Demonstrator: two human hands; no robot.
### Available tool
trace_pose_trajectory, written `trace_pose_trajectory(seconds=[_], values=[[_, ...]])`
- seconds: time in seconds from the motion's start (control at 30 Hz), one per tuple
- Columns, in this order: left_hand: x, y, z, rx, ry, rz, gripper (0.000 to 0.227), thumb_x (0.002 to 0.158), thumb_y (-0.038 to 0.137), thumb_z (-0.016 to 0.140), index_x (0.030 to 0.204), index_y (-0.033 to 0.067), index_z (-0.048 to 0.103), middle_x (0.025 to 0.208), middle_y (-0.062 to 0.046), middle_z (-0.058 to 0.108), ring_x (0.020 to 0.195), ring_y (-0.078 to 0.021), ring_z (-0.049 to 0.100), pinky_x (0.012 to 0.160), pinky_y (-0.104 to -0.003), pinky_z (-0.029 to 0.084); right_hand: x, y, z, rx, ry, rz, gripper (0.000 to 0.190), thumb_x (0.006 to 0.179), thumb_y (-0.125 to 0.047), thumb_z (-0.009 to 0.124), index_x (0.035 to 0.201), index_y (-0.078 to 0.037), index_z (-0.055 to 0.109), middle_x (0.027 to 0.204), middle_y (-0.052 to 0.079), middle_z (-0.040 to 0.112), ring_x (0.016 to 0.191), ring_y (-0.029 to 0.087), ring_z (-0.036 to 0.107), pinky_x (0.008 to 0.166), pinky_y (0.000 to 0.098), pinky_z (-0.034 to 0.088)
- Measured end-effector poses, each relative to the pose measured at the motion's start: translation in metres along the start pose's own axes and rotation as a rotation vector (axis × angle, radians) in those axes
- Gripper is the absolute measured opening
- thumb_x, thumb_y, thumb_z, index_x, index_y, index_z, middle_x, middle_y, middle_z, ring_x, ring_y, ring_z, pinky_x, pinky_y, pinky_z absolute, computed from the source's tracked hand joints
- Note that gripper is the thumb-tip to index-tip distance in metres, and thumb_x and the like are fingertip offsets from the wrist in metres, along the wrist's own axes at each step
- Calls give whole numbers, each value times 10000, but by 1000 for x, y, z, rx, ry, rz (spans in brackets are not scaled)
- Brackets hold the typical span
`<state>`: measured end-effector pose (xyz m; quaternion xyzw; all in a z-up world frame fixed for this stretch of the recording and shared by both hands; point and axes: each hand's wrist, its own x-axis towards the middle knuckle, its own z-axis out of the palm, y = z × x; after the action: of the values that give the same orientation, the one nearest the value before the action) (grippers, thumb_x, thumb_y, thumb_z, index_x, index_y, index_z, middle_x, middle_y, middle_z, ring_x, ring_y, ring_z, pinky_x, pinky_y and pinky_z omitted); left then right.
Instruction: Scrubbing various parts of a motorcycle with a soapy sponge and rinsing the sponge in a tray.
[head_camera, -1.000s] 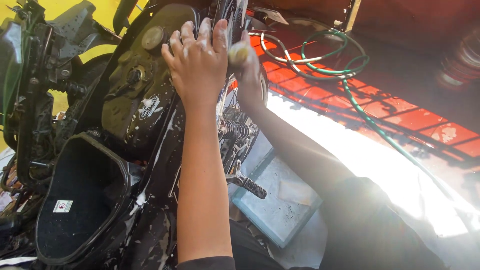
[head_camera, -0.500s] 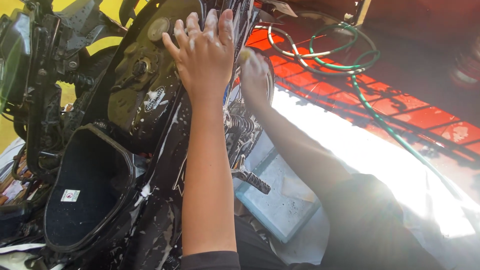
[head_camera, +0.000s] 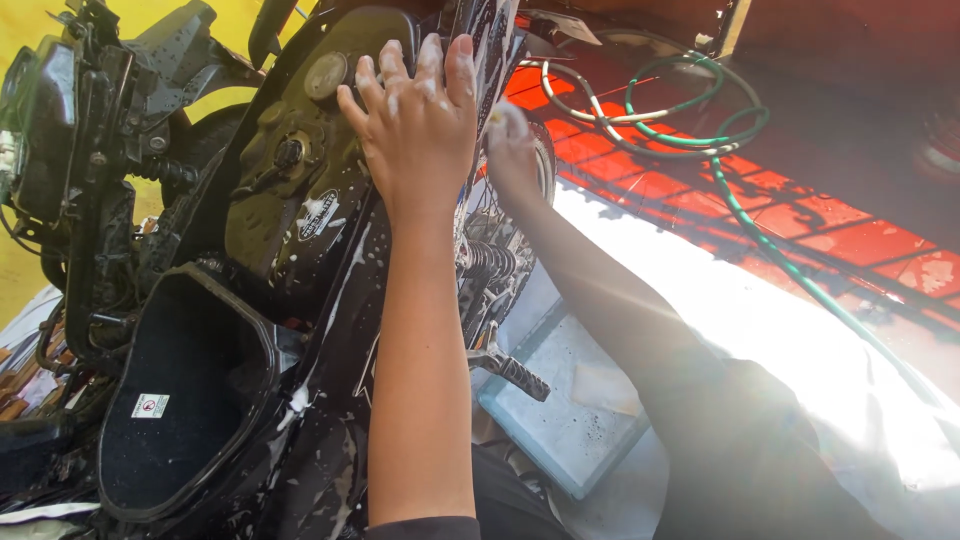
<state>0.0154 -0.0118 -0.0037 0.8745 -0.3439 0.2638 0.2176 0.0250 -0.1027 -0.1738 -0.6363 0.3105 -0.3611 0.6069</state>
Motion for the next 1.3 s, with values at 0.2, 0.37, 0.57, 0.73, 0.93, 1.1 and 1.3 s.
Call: trace_pose_trajectory(seconds=[0.2, 0.37, 0.57, 0.73, 0.93, 1.1, 1.3], values=[[7, -2, 0, -34, -44, -21, 751, 986, 621, 197, 1323, 167, 691, 1443, -208, 560, 1389, -472, 395, 1143, -665, 193, -53, -50, -21, -4, -238, -59, 384, 962, -225, 413, 1263, -55, 580, 1109, 131, 697, 923, 213, 615, 790, 350, 476], [2, -3, 10, -18, 119, 24, 673, 997, 590, 285, 1200, 161, 763, 1348, -213, 623, 1311, -483, 473, 1104, -662, 270, -84, -50, -55, -186, -174, -323, 69, 897, -98, 616, 856, -44, 604, 824, 7, 574, 730, 119, 508, 680, 266, 440], [-12, -1, 5, 102, 276, 102, 602, 1053, 535, 395, 1276, 73, 710, 1374, -233, 605, 1335, -431, 487, 1143, -632, 308, -133, 14, -73, 56, -449, -323, 377, 1046, -304, 473, 1270, -53, 644, 1352, 101, 575, 1226, 240, 570, 1025, 367, 460], [-70, -14, -7, 187, 199, 232, 413, 1031, 266, 577, 1354, 16, 642, 1438, -227, 565, 1413, -367, 398, 1190, -628, 182, -157, 0, -61, 24, -315, -492, 268, 961, -96, 529, 1186, 15, 623, 1304, 179, 601, 1183, 337, 590, 1024, 416, 464], [-207, -50, -4, 284, 183, 423, 393, 950, 154, 693, 1333, 82, 640, 1547, -214, 470, 1501, -344, 353, 1248, -601, 167, -143, 55, -48, -139, -287, -583, 386, 998, -190, 584, 1354, -41, 575, 1274, 232, 646, 1155, 420, 642, 971, 522, 511], [-295, -84, 39, 305, 112, 491, 307, 878, 212, 669, 1175, 138, 677, 1447, -169, 593, 1441, -297, 489, 1236, -510, 283, -161, 17, -58, -260, -269, -736, 254, 980, -132, 616, 1204, -17, 653, 1163, 272, 696, 1039, 517, 670, 856, 579, 572], [-319, -117, 77, 94, -49, 275, 388, 845, 292, 733, 1194, 122, 720, 1447, -201, 564, 1411, -346, 496, 1166, -553, 361, -151, 56, -42, -353, -216, -606, 285, 919, -157, 655, 1182, -52, 695, 1229, 279, 672, 1049, 535, 655, 915, 615, 549]])
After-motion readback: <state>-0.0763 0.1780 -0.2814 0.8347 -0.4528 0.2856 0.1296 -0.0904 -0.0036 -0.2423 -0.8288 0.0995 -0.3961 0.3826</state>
